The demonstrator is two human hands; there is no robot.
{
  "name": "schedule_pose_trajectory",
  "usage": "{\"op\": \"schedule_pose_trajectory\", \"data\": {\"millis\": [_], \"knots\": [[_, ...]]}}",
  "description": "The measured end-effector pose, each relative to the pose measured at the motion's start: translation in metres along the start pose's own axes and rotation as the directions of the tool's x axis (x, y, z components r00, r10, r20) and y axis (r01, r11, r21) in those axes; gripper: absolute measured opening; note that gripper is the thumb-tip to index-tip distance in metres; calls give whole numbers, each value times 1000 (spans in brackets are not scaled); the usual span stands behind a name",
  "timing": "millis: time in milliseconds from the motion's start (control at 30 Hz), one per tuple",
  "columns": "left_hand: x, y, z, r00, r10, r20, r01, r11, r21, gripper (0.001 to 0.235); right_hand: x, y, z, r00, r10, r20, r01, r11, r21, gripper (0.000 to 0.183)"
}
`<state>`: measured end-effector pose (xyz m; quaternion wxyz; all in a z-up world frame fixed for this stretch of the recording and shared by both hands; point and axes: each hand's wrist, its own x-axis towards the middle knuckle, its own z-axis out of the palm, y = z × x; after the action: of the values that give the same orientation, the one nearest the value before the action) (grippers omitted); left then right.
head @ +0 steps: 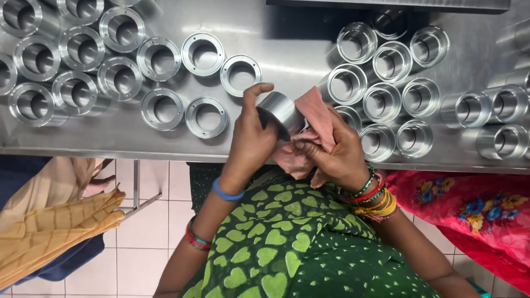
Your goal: The recorder is cleaning metal rings with a cloth and then inspecting them using a dial indicator gauge on a fabrication bench.
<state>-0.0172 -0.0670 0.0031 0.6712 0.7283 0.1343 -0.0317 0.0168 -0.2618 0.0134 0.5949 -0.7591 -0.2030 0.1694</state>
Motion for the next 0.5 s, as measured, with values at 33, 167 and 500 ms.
{"op": "schedule_pose_trajectory", "data": {"millis": [33,167,500], "knots": [[0,-7,-2,1000,0,-5,0,1000,1,67,1,1,0,1000,-3,4,3,1000,2,54],[-3,-23,-8,986,116,-121,-49,890,453,47,5,17,-15,998,-29,-54,30,999,25,51],[7,-41,-33,913,392,-110,-62,400,915,48,5,21,-23,978,36,-204,-17,996,92,34]]}}
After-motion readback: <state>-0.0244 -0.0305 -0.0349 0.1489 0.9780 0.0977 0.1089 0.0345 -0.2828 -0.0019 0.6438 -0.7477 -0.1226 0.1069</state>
